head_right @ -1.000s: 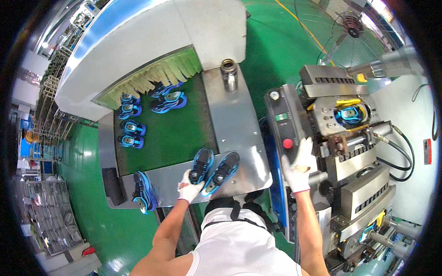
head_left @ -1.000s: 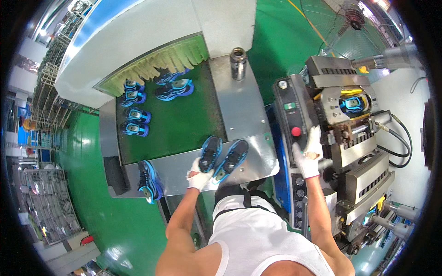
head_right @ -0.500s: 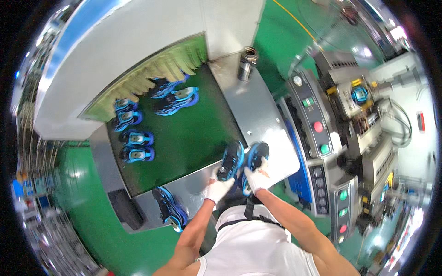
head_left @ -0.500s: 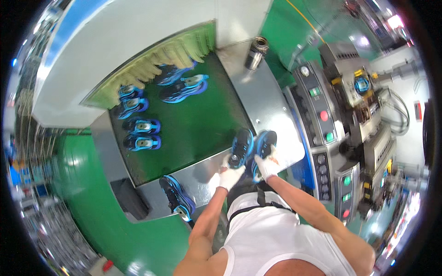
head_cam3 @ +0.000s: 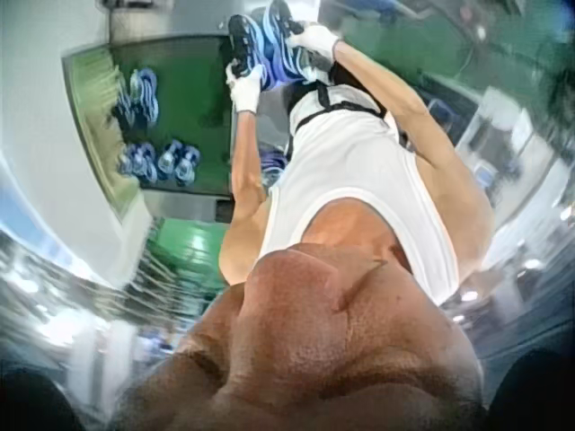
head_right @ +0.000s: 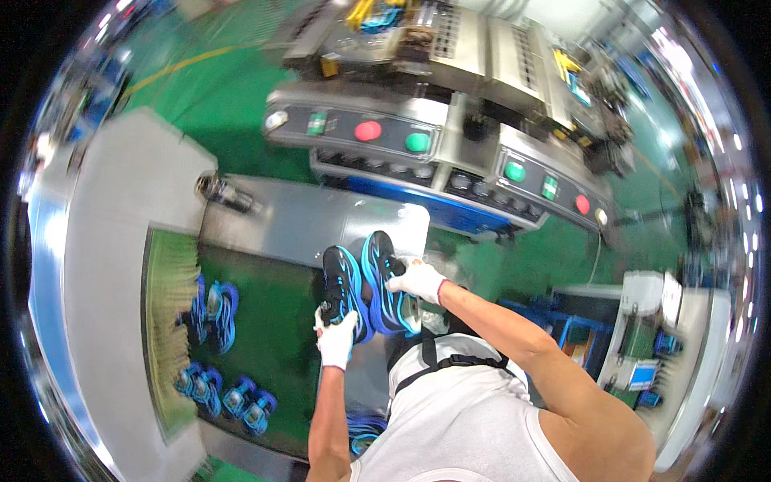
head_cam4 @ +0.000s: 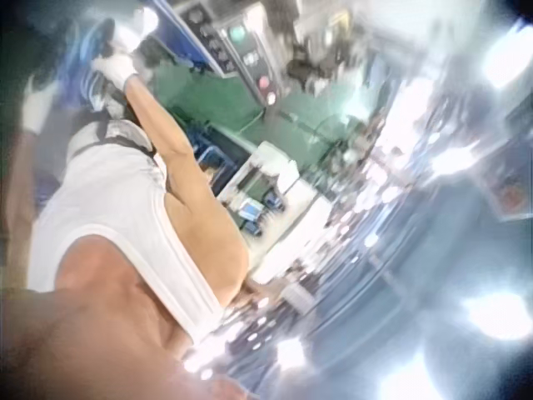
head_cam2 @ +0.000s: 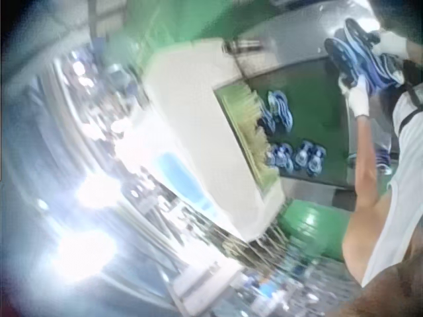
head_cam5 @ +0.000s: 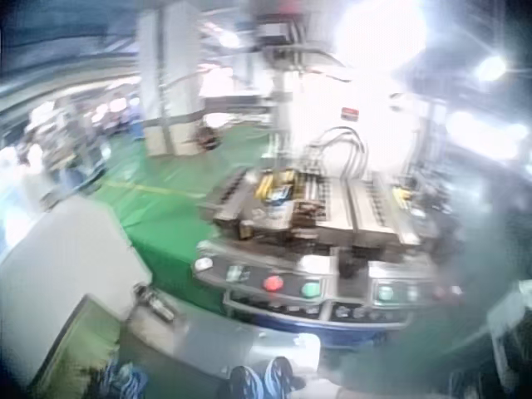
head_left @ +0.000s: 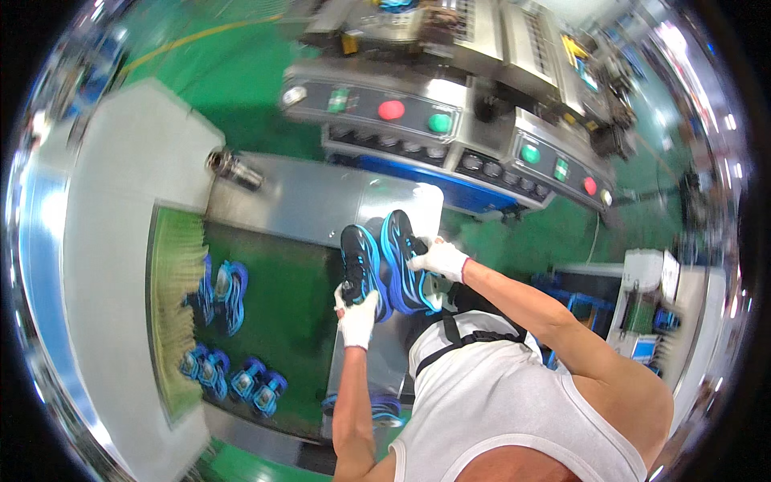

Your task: The person picks up blue shoes from a conveyor belt and places them individually into a pressing machine. After the machine cycles, the person removes the shoes and places them back onto the conveyor belt.

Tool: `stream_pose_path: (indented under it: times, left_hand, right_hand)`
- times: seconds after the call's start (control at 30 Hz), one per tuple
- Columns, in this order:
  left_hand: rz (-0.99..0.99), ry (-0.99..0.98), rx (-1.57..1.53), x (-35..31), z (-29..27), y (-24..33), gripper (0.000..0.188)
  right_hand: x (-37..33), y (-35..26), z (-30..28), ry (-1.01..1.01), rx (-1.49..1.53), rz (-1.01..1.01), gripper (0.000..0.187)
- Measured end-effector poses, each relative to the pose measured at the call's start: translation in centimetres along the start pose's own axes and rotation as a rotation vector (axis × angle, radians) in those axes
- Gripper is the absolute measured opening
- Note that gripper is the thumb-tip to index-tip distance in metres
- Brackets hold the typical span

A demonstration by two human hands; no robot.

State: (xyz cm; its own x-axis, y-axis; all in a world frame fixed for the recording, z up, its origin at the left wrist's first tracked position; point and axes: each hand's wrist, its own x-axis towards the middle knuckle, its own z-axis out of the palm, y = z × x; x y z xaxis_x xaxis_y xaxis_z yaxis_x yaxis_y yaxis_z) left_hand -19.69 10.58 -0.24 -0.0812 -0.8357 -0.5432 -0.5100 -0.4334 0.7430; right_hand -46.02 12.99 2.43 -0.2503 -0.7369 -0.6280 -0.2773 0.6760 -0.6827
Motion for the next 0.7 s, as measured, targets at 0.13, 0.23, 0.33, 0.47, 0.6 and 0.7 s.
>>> stream_pose_path:
  times: [0.13, 0.23, 0.33, 0.47, 0.6, 0.7]
  left_hand:
    - [0.245, -0.249, 0.077, -1.3, 3.1, 5.7, 0.069]
    - [0.391, -0.475, -0.027, -3.5, 3.8, 9.7, 0.067]
    - [0.544, -0.678, 0.161, -5.7, 3.9, 16.2, 0.07]
    - [0.59, -0.943, 0.262, -16.4, 13.8, 22.1, 0.07]
    - [0.763, -1.178, 0.325, -23.8, 25.2, 23.2, 0.065]
    - [0.92, -1.301, 0.444, -30.4, 32.3, 26.9, 0.07]
  right_hand:
    - [-9.6, -1.5, -6.2, 0.165, 0.058, 0.197, 0.089]
    - [-16.1, 1.1, -6.7, 0.32, 0.232, 0.247, 0.103]
    - [-21.5, 2.3, -7.0, 0.512, 0.448, 0.259, 0.105]
    - [-35.4, 6.6, -13.8, 0.876, 0.682, 0.338, 0.098]
    - [-44.8, 17.3, -14.5, 1.516, 0.656, 0.309, 0.094]
    - [-53.8, 19.5, -16.4, 1.739, 0.676, 0.467, 0.093]
